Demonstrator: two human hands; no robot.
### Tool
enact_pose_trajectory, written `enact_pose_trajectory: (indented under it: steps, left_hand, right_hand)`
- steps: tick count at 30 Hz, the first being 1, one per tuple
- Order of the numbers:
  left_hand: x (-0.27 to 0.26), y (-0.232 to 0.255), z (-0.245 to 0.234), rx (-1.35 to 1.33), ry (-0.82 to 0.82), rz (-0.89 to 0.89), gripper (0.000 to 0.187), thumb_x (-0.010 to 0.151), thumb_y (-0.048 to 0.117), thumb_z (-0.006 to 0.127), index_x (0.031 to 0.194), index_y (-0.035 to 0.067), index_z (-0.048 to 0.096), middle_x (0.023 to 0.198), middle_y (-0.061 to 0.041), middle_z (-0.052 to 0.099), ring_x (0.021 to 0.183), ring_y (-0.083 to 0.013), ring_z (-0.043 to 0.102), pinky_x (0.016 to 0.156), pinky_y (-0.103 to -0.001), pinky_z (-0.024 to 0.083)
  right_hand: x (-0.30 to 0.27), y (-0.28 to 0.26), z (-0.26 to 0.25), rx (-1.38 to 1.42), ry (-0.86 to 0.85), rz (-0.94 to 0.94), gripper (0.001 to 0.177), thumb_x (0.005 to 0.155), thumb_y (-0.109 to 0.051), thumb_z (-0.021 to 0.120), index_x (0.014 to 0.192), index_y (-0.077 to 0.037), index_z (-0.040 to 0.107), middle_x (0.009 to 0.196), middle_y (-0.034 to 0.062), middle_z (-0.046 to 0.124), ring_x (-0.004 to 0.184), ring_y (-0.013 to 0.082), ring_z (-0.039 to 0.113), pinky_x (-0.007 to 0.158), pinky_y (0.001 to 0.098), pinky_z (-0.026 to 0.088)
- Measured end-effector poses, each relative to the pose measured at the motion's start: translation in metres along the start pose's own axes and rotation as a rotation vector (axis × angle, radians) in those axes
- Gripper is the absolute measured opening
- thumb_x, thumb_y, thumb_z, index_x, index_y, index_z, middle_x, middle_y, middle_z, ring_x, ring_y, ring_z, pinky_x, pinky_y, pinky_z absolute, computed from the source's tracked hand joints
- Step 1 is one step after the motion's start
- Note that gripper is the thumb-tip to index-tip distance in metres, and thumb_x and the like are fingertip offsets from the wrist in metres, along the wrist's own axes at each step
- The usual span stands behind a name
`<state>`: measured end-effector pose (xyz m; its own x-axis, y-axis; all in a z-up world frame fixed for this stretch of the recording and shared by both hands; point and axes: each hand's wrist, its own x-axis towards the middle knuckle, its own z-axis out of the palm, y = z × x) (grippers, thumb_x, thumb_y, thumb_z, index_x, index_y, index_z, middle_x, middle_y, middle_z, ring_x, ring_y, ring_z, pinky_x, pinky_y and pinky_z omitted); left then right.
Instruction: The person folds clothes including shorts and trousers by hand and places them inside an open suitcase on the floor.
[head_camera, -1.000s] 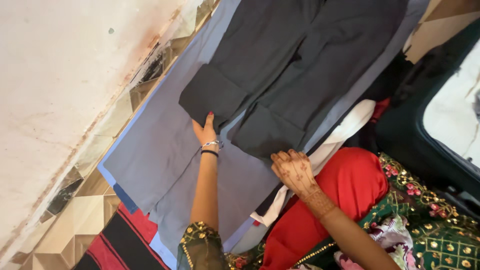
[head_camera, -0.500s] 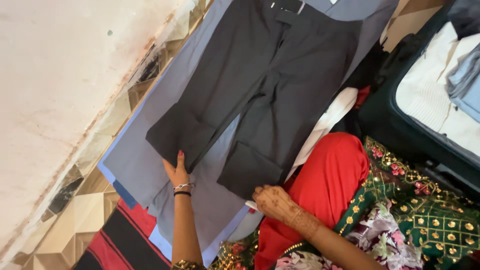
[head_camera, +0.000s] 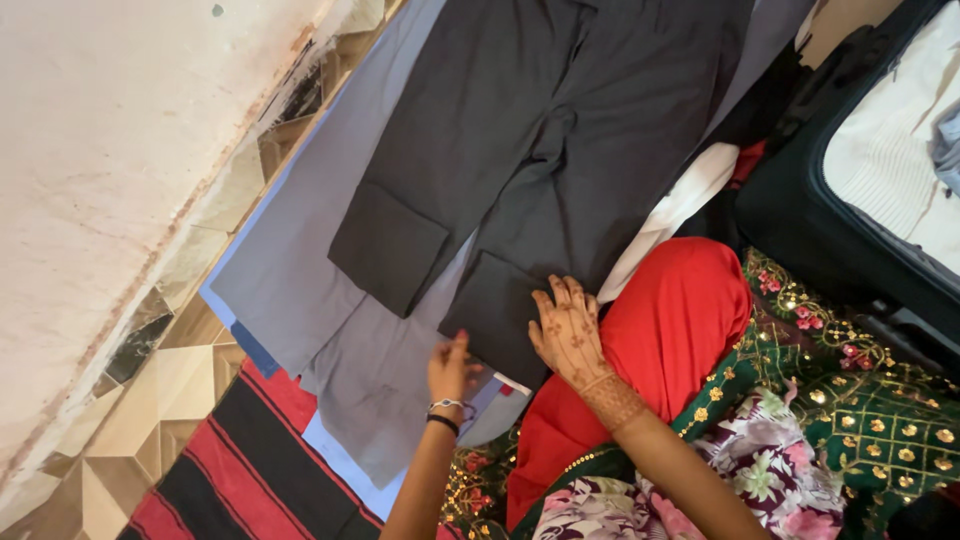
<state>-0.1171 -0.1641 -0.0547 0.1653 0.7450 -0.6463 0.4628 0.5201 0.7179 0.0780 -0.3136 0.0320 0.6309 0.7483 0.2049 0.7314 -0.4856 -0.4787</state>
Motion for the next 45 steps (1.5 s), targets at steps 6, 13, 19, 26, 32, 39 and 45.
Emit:
enact_pose_trajectory:
  steps: [6,13,19,26,32,39,45]
  left_hand:
    - [-0.008,0.016,0.004,-0.057,-0.144,0.130,0.036,0.090,0.021,0.078,0.115,-0.002,0.067,0.093,-0.009,0.068,0.066,-0.0149,0.062,0.054,-0.028,0.050]
    - [-0.023,0.026,0.005,-0.330,-0.204,-0.023,0.034,0.086,0.016,0.069,0.118,0.007,0.063,0.097,-0.008,0.071,0.072,-0.0191,0.069,0.060,-0.033,0.057]
    - [-0.025,0.045,0.000,-0.221,-0.114,-0.138,0.046,0.089,0.043,0.075,0.110,0.005,0.064,0.084,-0.005,0.060,0.064,-0.0176,0.061,0.054,-0.032,0.052]
    - [-0.020,0.039,0.005,-0.290,-0.060,-0.019,0.033,0.083,0.034,0.076,0.100,0.008,0.065,0.072,0.000,0.061,0.058,-0.0127,0.056,0.052,-0.030,0.050]
    - [-0.022,0.051,0.015,-0.461,-0.012,-0.038,0.033,0.083,0.031,0.074,0.103,0.008,0.062,0.068,-0.001,0.053,0.055,-0.0164,0.057,0.050,-0.033,0.050]
    - [-0.028,0.131,0.055,-0.354,-0.150,0.159,0.039,0.085,0.030,0.075,0.108,0.004,0.056,0.072,-0.014,0.059,0.056,-0.0248,0.066,0.051,-0.033,0.051]
    - [0.003,0.201,0.141,-0.233,-0.377,0.224,0.032,0.092,0.030,0.069,0.104,0.002,0.058,0.082,-0.011,0.065,0.064,-0.0219,0.070,0.056,-0.031,0.054]
  right_hand:
    - [-0.003,-0.001,0.003,-0.026,-0.006,0.051,0.057,0.074,-0.024,0.076,0.126,-0.006,0.065,0.141,0.0162,0.054,0.131,0.0348,0.047,0.100,0.0520,0.042]
    - [0.000,-0.007,-0.007,-0.139,0.070,0.021,0.057,0.069,-0.029,0.078,0.120,-0.005,0.067,0.135,0.0161,0.056,0.126,0.0339,0.049,0.095,0.0500,0.041]
    - [-0.008,-0.024,-0.026,0.148,-0.324,-0.387,0.055,0.080,-0.048,0.081,0.111,-0.006,0.065,0.113,0.0133,0.057,0.120,0.0341,0.050,0.100,0.0510,0.039]
    - [-0.028,-0.028,-0.009,-0.206,-0.039,-0.427,0.093,0.040,-0.057,0.073,0.119,-0.008,0.064,0.120,0.0156,0.057,0.119,0.0352,0.051,0.101,0.0536,0.039]
    - [-0.019,-0.024,-0.022,-0.027,-0.286,-0.249,0.027,0.079,-0.027,0.069,0.096,-0.006,0.067,0.093,0.0129,0.068,0.097,0.0309,0.063,0.090,0.0465,0.044]
    - [0.005,-0.010,-0.082,-0.026,0.104,-0.058,0.025,0.077,-0.026,0.067,0.094,-0.007,0.067,0.083,0.0102,0.070,0.083,0.0280,0.067,0.090,0.0469,0.043]
    - [0.061,0.052,-0.094,-0.134,0.158,0.069,0.025,0.087,-0.017,0.068,0.111,-0.010,0.067,0.087,0.0063,0.071,0.084,0.0245,0.068,0.094,0.0476,0.042]
